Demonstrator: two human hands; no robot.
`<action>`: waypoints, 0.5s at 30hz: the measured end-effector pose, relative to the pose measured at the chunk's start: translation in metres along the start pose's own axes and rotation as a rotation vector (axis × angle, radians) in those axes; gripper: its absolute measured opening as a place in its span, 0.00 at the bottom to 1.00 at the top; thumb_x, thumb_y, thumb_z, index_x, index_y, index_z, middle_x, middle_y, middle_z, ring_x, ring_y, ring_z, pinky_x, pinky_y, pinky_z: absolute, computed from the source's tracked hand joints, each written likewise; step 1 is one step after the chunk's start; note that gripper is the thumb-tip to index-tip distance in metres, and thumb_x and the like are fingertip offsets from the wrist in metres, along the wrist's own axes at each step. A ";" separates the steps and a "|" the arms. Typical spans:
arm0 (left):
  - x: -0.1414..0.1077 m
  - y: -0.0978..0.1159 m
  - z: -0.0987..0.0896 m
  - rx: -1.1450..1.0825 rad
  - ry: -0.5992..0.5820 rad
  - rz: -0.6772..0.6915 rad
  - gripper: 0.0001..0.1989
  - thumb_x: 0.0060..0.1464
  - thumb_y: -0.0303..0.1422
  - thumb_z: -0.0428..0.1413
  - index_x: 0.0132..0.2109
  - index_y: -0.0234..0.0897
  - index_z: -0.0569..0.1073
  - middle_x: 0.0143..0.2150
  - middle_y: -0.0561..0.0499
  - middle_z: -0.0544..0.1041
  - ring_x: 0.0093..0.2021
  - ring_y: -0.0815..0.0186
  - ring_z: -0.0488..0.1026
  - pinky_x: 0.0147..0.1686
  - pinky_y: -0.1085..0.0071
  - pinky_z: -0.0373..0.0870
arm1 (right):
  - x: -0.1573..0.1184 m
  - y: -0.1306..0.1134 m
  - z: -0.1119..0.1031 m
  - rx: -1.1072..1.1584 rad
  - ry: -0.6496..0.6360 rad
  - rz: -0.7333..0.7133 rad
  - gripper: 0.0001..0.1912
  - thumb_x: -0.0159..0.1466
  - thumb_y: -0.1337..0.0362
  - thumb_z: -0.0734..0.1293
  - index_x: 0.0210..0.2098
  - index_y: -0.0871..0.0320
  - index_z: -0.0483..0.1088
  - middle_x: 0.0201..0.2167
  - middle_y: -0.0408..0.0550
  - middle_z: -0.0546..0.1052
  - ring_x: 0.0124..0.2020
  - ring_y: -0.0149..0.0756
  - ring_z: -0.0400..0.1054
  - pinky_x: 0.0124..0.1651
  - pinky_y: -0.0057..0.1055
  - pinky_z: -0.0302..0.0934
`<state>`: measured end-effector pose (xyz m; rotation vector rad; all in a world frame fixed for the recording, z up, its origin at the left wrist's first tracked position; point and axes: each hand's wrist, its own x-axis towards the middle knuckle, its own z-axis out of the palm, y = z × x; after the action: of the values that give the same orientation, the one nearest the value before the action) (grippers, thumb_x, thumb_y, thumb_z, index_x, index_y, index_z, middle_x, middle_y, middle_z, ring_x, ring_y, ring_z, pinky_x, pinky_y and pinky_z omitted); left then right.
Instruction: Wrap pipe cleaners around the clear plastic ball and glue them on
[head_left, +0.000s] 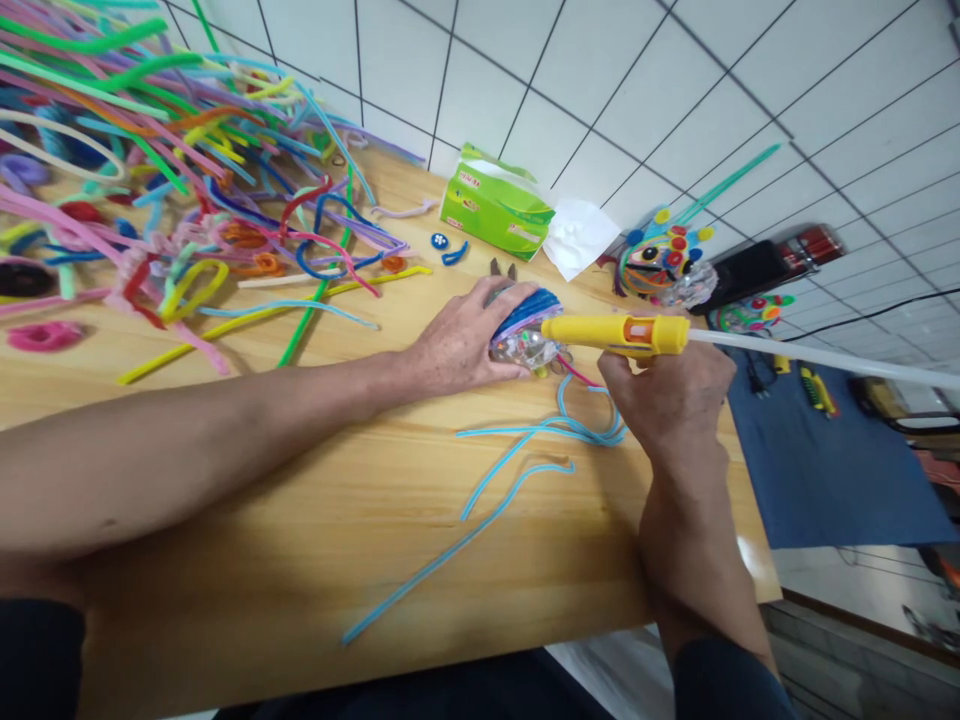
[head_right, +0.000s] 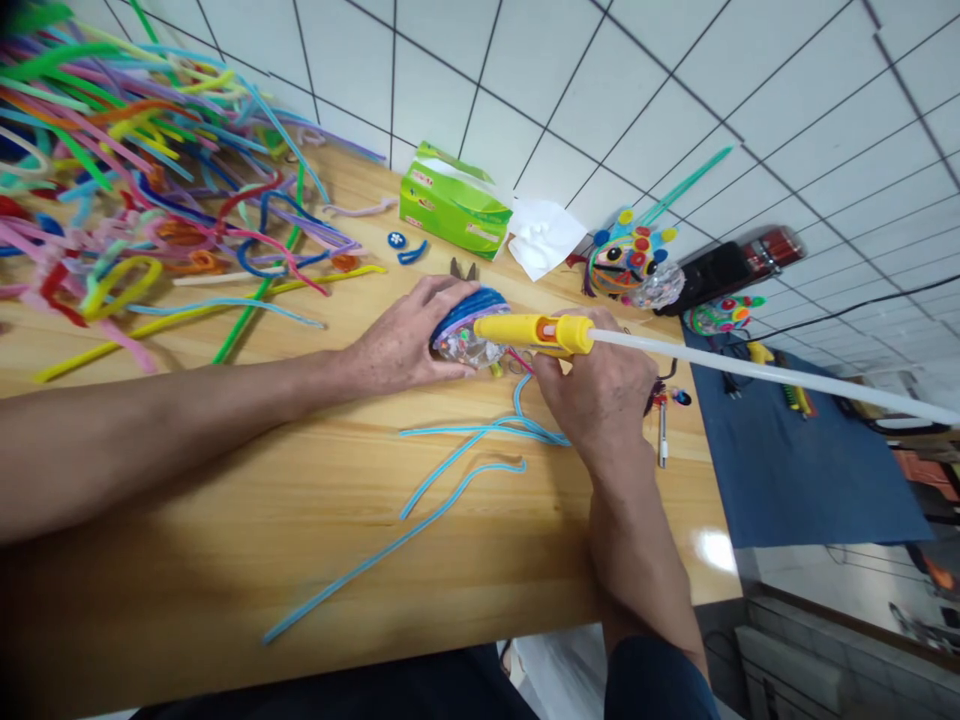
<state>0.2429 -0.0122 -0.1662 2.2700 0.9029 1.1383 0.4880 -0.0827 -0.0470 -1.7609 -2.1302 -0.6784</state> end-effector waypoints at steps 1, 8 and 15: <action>0.000 0.000 0.000 0.003 -0.001 0.001 0.58 0.51 0.52 0.77 0.80 0.44 0.61 0.76 0.33 0.66 0.74 0.39 0.71 0.74 0.40 0.72 | 0.000 0.001 0.000 -0.009 0.003 0.009 0.13 0.64 0.60 0.68 0.45 0.55 0.82 0.34 0.55 0.84 0.38 0.54 0.80 0.37 0.41 0.66; 0.000 -0.001 0.001 0.005 0.012 0.009 0.58 0.50 0.52 0.77 0.80 0.45 0.62 0.75 0.34 0.67 0.74 0.39 0.71 0.73 0.41 0.73 | -0.001 0.002 0.000 -0.025 -0.005 0.040 0.12 0.64 0.60 0.68 0.42 0.57 0.81 0.29 0.54 0.79 0.35 0.53 0.78 0.37 0.41 0.66; 0.000 -0.002 0.001 0.016 0.006 0.028 0.58 0.52 0.53 0.77 0.81 0.41 0.61 0.75 0.32 0.67 0.74 0.39 0.71 0.74 0.42 0.73 | -0.002 0.000 0.004 -0.022 -0.032 -0.007 0.12 0.65 0.61 0.68 0.43 0.59 0.81 0.28 0.53 0.78 0.34 0.51 0.76 0.36 0.39 0.62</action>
<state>0.2426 -0.0114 -0.1679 2.3001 0.8873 1.1541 0.4890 -0.0826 -0.0511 -1.7877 -2.1589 -0.6823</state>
